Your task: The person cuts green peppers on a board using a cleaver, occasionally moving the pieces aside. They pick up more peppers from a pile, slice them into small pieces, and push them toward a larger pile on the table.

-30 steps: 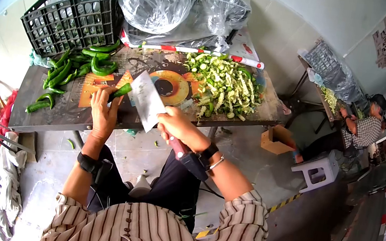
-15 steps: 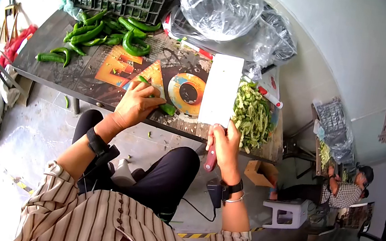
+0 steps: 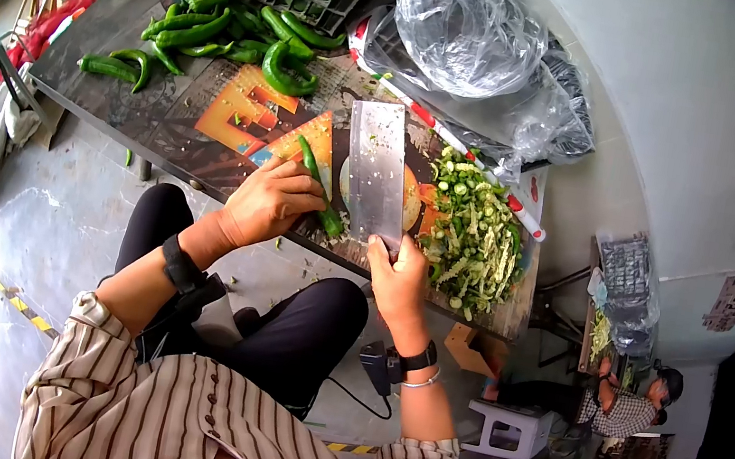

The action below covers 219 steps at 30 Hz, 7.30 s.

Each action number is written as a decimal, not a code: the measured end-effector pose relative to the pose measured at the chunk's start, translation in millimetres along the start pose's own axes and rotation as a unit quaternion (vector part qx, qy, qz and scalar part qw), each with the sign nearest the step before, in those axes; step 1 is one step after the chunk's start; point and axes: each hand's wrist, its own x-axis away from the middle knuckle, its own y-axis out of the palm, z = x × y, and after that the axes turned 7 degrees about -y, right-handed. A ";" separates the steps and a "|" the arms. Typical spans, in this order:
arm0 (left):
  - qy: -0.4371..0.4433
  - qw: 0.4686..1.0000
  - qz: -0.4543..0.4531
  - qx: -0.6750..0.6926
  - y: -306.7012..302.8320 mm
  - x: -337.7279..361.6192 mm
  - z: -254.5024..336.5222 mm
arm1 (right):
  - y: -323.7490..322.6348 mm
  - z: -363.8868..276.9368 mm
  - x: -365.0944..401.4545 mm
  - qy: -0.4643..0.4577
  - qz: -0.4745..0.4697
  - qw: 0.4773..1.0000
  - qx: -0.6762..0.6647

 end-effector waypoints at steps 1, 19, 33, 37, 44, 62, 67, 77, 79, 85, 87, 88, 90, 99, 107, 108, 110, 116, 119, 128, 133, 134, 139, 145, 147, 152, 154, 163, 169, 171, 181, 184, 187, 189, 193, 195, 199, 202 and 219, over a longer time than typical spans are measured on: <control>-0.005 1.000 -0.010 0.003 0.2 0.7 -0.4 | 1.1 0.7 -0.3 0.000 0.001 1.000 0.001; -0.014 1.000 -0.008 0.018 -6.4 -3.1 4.7 | 13.6 -1.5 15.0 0.007 0.025 1.000 -0.006; -0.010 1.000 0.000 0.027 -2.1 -1.0 1.7 | 19.4 6.9 20.4 -0.046 0.015 0.999 0.021; 0.005 1.000 0.006 0.019 -1.9 -1.6 1.5 | 20.5 2.6 20.5 -0.054 0.010 0.998 0.028; -0.006 1.000 -0.003 0.016 -0.4 -0.5 2.1 | 23.6 2.7 19.2 -0.056 0.012 0.997 0.048; -0.006 1.000 0.002 0.022 1.2 1.6 0.1 | 40.3 -10.1 -2.3 -0.032 -0.013 0.994 0.100; 0.001 0.999 0.018 0.030 0.8 1.9 -0.5 | 46.7 -21.4 -11.8 -0.049 -0.018 0.989 0.142; 0.012 0.999 0.037 0.023 6.8 1.8 -3.1 | 59.1 -26.0 -45.0 -0.070 -0.050 0.984 0.153; 0.020 0.998 0.052 0.012 6.5 0.7 -2.3 | 58.2 -24.9 -49.6 -0.085 -0.055 0.982 0.158; -0.065 0.992 0.102 -0.022 -4.5 -0.6 4.0 | 57.6 -17.7 -52.8 -0.089 -0.062 0.986 0.126; -0.079 0.991 0.095 -0.048 -3.5 -0.2 -1.9 | 57.9 -19.3 -51.0 -0.081 -0.055 0.989 0.108; -0.092 0.989 0.088 -0.072 -2.7 -0.6 -5.9 | 57.5 -18.9 -50.6 -0.080 -0.053 0.990 0.107; -0.086 0.989 0.094 -0.070 -2.3 -1.1 -10.0 | 56.3 -16.9 -52.5 -0.086 -0.061 0.986 0.132; -0.088 0.993 0.063 -0.049 -4.3 -0.4 -13.2 | 54.4 -34.0 -62.8 -0.107 -0.110 0.972 0.176; -0.073 0.993 0.076 -0.059 -2.5 -1.9 -13.9 | 64.3 -52.4 -90.4 -0.143 -0.154 0.949 0.234; -0.078 0.992 0.069 -0.068 -2.3 -2.2 -14.0 | 66.5 -52.6 -93.1 -0.140 -0.144 0.952 0.232; -0.066 0.993 0.069 -0.068 -2.7 -2.4 -12.9 | 68.4 -51.6 -100.1 -0.166 -0.163 0.939 0.253; -0.083 0.989 0.087 -0.084 -3.3 -3.8 -11.3 | 69.1 -42.6 -100.6 -0.185 -0.141 0.935 0.266; -0.088 0.989 0.090 -0.074 -4.3 -4.2 -11.0 | 60.3 -38.6 -99.3 -0.207 -0.171 0.922 0.280; -0.094 0.990 0.080 -0.068 -2.6 -4.5 -11.0 | 15.6 -35.1 -52.8 -0.137 -0.193 0.932 0.273; -0.098 0.990 0.075 -0.070 -3.7 -5.4 -9.9 | -12.8 -40.2 -22.5 -0.071 -0.201 0.938 0.272; -0.095 0.990 0.074 -0.069 -3.3 -5.5 -10.4 | -19.1 -40.6 -17.0 -0.047 -0.208 0.939 0.268; -0.094 0.990 0.075 -0.071 -2.8 -5.2 -11.0 | -43.6 -39.4 13.9 0.017 -0.208 0.931 0.300; -0.085 0.992 0.078 -0.059 -3.1 -5.9 -9.3 | -66.9 -34.7 32.9 0.081 -0.150 0.952 0.252; -0.088 0.992 0.075 -0.059 -3.3 -7.0 -9.1 | -70.7 -38.7 39.8 0.113 -0.135 0.963 0.203; -0.094 0.992 0.057 -0.062 -7.0 -8.5 -4.9 | -68.6 -32.7 59.9 0.166 -0.027 0.985 0.049; -0.097 0.994 0.034 -0.046 -9.1 -8.9 -3.1 | -66.0 -29.5 67.2 0.150 0.030 0.982 -0.110; -0.030 0.993 -0.055 -0.103 -10.0 -25.5 -0.3 | -27.1 -6.5 97.5 0.161 0.122 0.930 -0.306; -0.069 0.970 -0.169 -0.158 -9.9 -37.5 -4.5 | -12.3 -1.8 106.6 0.193 0.137 0.890 -0.390; -0.073 0.974 -0.155 -0.150 -12.0 -38.6 -4.1 | -10.1 0.0 108.2 0.184 0.142 0.887 -0.398; -0.121 0.988 -0.089 -0.039 1.8 -16.0 18.3 | 13.7 -9.6 90.3 0.150 0.182 0.884 -0.403; -0.132 0.989 -0.070 -0.011 4.1 -12.8 18.6 | 21.7 -9.2 81.2 0.137 0.177 0.891 -0.395; -0.103 0.993 -0.040 -0.031 12.7 -9.7 15.9 | 29.3 -8.6 67.6 0.114 0.169 0.893 -0.402; -0.103 0.992 -0.053 -0.048 14.8 -8.9 13.0 | 35.9 -5.7 55.3 0.096 0.165 0.900 -0.392; -0.121 0.989 -0.082 -0.022 10.3 -11.4 20.9 | 50.5 -11.7 28.3 0.070 0.167 0.909 -0.375; -0.117 0.990 -0.066 -0.029 12.2 -8.2 17.3 | 57.5 -4.8 17.1 0.061 0.165 0.918 -0.356; -0.123 0.990 -0.058 -0.048 12.5 -5.0 15.6 | 66.7 5.7 5.7 0.059 0.185 0.916 -0.352; -0.109 0.990 -0.026 -0.083 9.2 -3.6 14.9 | 65.6 10.0 12.2 0.086 0.178 0.916 -0.349; -0.130 0.990 -0.030 -0.055 5.0 0.3 10.0 | 61.1 -5.1 -14.7 0.008 0.126 0.976 -0.180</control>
